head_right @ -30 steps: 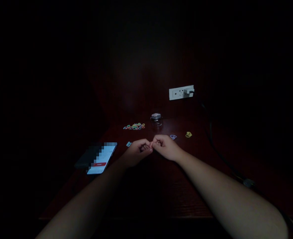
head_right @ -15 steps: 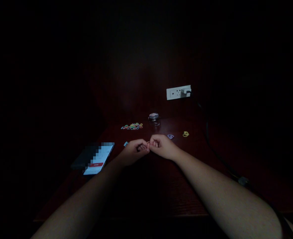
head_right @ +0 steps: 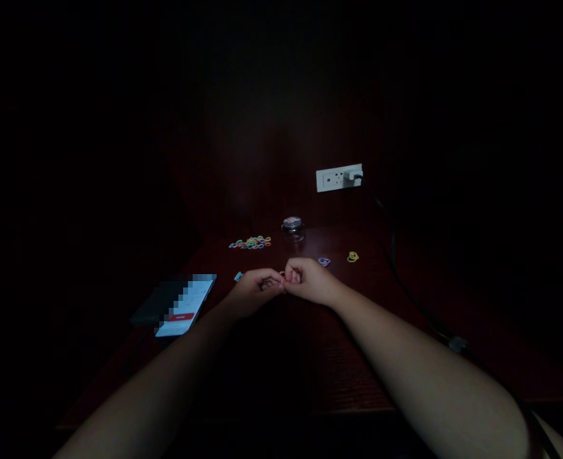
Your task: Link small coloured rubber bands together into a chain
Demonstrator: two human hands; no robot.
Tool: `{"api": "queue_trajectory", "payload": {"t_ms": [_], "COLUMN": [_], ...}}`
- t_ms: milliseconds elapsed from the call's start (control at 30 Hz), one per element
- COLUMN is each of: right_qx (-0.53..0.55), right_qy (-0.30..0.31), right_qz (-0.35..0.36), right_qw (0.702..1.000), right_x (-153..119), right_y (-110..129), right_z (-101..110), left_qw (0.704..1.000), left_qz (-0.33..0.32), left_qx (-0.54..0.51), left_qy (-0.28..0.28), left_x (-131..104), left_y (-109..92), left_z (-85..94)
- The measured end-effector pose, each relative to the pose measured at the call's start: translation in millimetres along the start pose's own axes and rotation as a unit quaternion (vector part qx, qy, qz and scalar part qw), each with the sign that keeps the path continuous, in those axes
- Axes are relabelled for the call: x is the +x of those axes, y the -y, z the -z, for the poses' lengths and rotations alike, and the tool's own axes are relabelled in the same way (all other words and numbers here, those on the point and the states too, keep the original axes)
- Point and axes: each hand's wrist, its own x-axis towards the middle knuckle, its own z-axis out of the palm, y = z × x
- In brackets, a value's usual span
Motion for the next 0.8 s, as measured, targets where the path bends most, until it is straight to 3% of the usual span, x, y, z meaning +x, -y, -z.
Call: {"api": "queue_trajectory", "payload": {"t_ms": [433,667,800], "right_qx": [-0.015,0.011,-0.020], "right_qy": [0.009,0.001,-0.021], "right_qz": [0.001,0.015,0.024], "right_qw": [1.000,1.000,0.999], "right_x": [0.1,-1.8,-1.3], "right_y": [-3.1,-1.3,-1.6], "right_z": [0.3,-0.8,-0.8], "left_qw": [0.999,0.994,0.990], "left_qz": [-0.016,-0.036,-0.062], "left_qx": [-0.034,-0.022,-0.017], "left_qy": [-0.021,-0.104,-0.124], "left_x": [4.0,7.6,9.3], "left_y": [4.8,2.8,4.2], "left_z": [0.9,2.5,1.5]}}
